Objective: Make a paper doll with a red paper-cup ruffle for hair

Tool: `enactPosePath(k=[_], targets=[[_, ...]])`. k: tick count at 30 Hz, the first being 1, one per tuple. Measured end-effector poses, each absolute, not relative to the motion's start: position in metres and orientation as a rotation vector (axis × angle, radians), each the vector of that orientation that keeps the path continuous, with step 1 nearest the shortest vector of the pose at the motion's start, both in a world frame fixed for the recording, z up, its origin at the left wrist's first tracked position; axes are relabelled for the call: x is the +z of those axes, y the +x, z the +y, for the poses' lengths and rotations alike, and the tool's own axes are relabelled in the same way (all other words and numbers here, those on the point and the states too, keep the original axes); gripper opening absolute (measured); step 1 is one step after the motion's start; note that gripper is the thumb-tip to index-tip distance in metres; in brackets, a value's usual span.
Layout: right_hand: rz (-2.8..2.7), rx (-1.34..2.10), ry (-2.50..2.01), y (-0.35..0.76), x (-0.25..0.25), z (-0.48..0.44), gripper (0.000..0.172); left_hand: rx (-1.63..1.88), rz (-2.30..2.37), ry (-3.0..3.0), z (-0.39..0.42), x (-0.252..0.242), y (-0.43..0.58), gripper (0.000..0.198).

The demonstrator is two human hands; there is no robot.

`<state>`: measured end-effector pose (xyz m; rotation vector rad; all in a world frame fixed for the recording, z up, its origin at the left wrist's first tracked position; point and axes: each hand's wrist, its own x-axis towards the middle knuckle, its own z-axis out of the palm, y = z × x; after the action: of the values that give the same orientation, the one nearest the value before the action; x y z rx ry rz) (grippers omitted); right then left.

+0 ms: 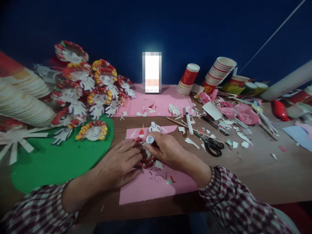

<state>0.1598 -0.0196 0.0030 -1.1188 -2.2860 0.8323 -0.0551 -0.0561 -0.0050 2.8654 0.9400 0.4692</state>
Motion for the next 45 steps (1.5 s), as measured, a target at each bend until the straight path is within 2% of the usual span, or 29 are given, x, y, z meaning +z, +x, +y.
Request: enactPosePath(k=[5, 8, 11, 16, 18, 21, 26, 29, 33, 37, 42, 45], targets=[[-1.640, 1.257, -1.123, 0.159, 0.005, -0.018, 0.017, 0.516, 0.913, 2.855, -0.055, -0.004, -0.055, 0.026], [-1.330, 1.503, -1.073, 0.162, 0.004, -0.015, 0.024, 0.521, 0.888, 2.826, -0.054, -0.004, -0.056, 0.028], [-1.206, 1.645, -0.991, 0.163, 0.005, -0.014, 0.032, 0.549, 0.881, 2.817, -0.054, -0.003, -0.057, 0.031], [-1.163, 1.799, -0.820, 0.160, 0.011, -0.023, 0.035, 0.749, 0.848, 2.815, -0.055, 0.000, -0.062, 0.037], [-1.165, 1.806, -0.786, 0.158, 0.011, -0.027, 0.035, 0.952, 0.922, 2.696, -0.054, 0.005, -0.064, 0.035], [-1.222, 1.762, -0.756, 0.155, 0.012, -0.030, 0.033, 1.213, 1.179, 2.206, -0.053, 0.018, -0.059, 0.033], [-1.324, 1.668, -0.723, 0.156, 0.012, -0.029, 0.035, 1.182, 1.141, 1.488, -0.044, 0.036, -0.030, 0.042], [-1.340, 1.631, -0.708, 0.159, 0.011, -0.028, 0.034, 1.262, 1.065, 1.191, -0.037, 0.034, -0.015, 0.029], [-1.401, 1.608, -0.703, 0.158, 0.006, -0.026, 0.033, 1.295, 1.065, 1.060, -0.034, 0.026, -0.012, 0.029], [-1.387, 1.517, -0.805, 0.152, 0.001, -0.026, 0.040, 1.394, 1.158, 1.046, -0.036, 0.023, -0.017, 0.030], [-1.320, 1.504, -0.904, 0.149, -0.003, -0.026, 0.033, 1.404, 1.143, 0.980, -0.036, 0.021, -0.018, 0.035], [-1.261, 1.539, -0.891, 0.149, -0.005, -0.029, 0.034, 1.377, 1.117, 0.982, -0.037, 0.019, -0.018, 0.035]])
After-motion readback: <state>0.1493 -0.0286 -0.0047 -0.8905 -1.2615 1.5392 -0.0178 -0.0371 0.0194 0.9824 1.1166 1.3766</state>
